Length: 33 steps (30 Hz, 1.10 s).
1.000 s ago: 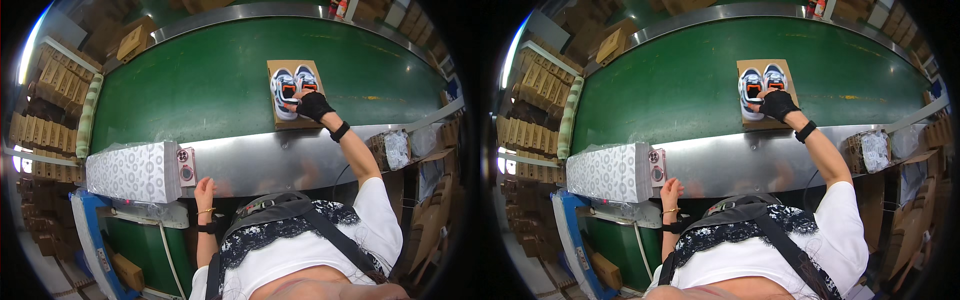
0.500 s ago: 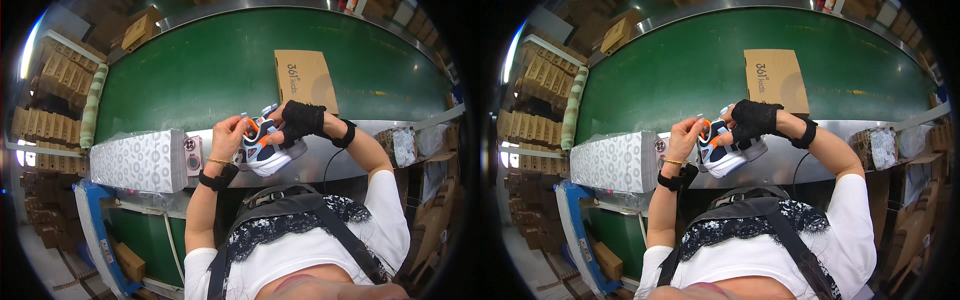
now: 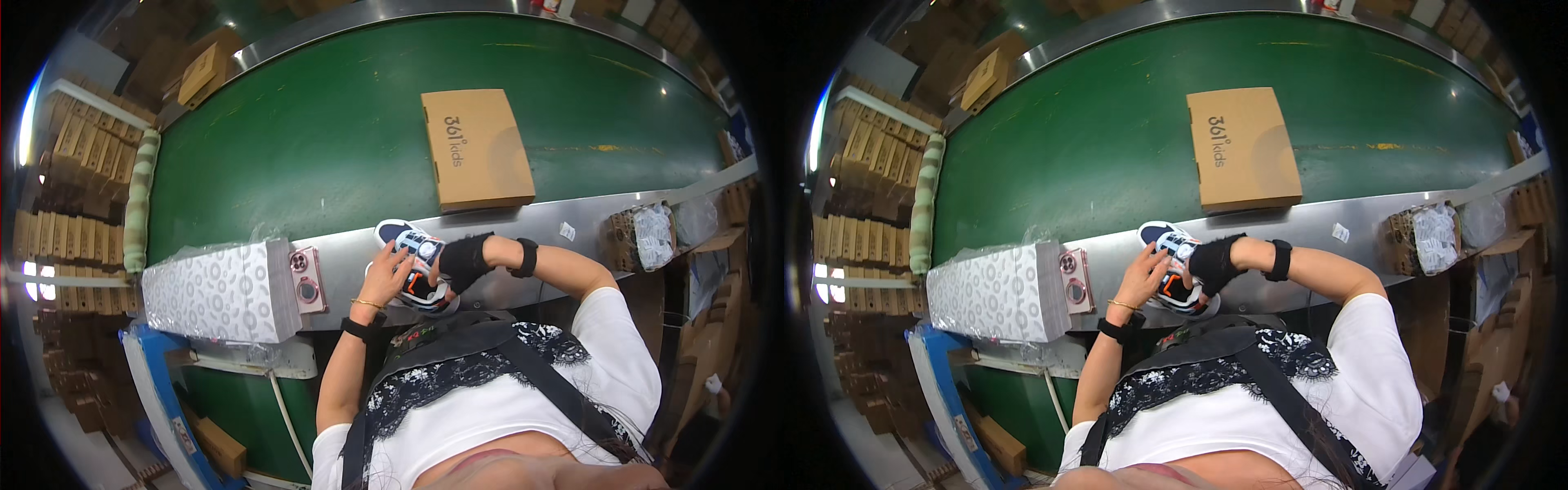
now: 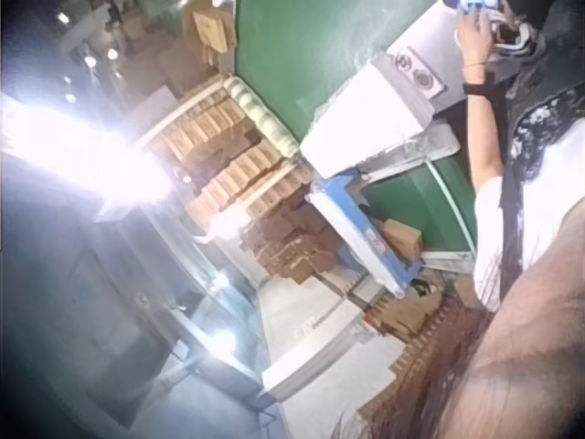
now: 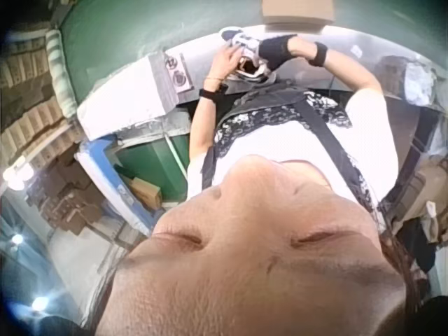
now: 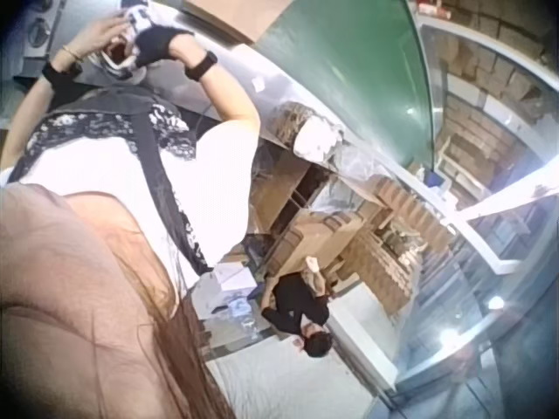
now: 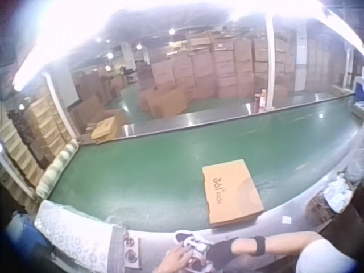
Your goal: Packing shoes into boxes with tissue paper on a conveyor belt.
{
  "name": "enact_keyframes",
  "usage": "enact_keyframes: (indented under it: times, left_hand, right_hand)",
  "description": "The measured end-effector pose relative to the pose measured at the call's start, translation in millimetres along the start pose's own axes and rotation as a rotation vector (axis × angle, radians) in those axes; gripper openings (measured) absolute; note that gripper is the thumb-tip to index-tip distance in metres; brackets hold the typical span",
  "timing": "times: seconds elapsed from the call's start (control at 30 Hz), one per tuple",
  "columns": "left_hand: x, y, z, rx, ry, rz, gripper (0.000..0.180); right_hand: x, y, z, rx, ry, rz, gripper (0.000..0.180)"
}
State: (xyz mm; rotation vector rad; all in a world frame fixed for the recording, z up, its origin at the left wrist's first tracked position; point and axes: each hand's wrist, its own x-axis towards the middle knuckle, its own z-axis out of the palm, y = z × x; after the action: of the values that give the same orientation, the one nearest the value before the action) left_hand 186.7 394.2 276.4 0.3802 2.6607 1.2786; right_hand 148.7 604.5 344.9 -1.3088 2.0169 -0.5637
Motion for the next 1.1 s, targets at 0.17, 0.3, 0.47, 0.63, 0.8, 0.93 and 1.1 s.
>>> enact_keyframes:
  times: [0.17,0.3,0.47,0.63,0.8,0.93,1.1]
  left_hand:
    - [24,15,-13,0.120,-0.300,-0.149,0.040]
    - [62,39,-1,0.153,-0.102,0.073,0.052]
    - [98,49,20,0.058,0.070,0.221,0.059]
    - [117,87,13,0.350,-0.052,0.200,0.061]
    - [119,28,1,0.192,-0.310,-0.460,0.065]
    - [104,-13,20,0.242,-0.117,-0.406,0.058]
    - [84,-15,5,0.074,-0.026,-0.286,0.047]
  right_hand:
    - [0,34,-13,-0.040,0.686,0.495,0.032]
    - [1,126,41,-0.818,0.897,0.739,0.058]
    - [-18,92,10,-0.369,1.118,0.532,0.073]
    - [-61,85,9,0.157,1.532,0.443,0.069]
    - [-126,99,-1,0.881,2.001,0.169,0.036]
    - [-182,157,78,0.825,1.741,0.915,0.051]
    - [-184,150,189,0.143,1.318,1.217,0.022]
